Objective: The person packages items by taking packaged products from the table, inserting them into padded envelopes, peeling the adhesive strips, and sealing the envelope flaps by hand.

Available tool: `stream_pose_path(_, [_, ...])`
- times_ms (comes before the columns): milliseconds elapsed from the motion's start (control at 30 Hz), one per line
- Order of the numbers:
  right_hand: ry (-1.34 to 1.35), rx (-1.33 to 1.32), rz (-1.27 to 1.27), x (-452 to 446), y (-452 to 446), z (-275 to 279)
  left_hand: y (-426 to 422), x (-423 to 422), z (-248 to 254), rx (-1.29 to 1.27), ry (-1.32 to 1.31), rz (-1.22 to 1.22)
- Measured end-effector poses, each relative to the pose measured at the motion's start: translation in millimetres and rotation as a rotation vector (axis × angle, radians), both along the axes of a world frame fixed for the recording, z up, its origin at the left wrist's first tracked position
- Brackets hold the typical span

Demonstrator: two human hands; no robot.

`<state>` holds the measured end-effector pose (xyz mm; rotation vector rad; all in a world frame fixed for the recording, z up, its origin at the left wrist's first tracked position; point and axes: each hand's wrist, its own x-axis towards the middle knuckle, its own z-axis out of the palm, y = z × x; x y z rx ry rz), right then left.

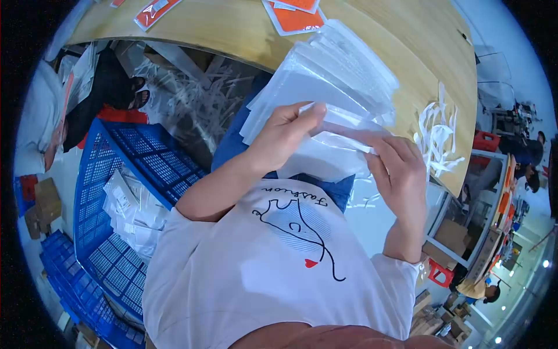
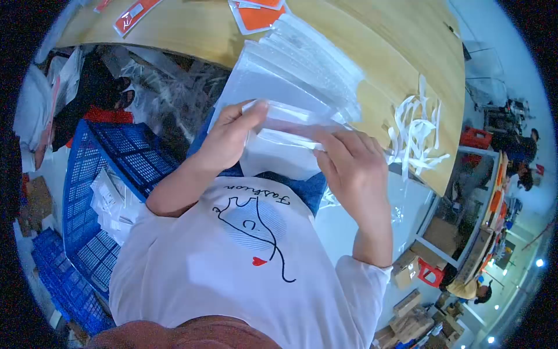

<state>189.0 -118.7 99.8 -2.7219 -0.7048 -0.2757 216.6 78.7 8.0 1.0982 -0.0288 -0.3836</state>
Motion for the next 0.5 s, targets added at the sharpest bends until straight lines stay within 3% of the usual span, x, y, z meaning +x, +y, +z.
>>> stream_pose_path(133, [-0.28,0.173,-0.117,-2.6,8.9,-10.0,0.7,0.9,2.2,-0.062,0.001,0.033])
stream_pose_path(267, [-0.435,0.177,0.009,-17.3,-0.8,-20.2,1.2,1.5,7.6,-0.127,0.136,0.022])
stream_pose_path(500, [-0.327,0.085,-0.003,-13.2,20.5,-44.7,-10.8,-2.1,9.9,-0.208,-0.026,-0.015])
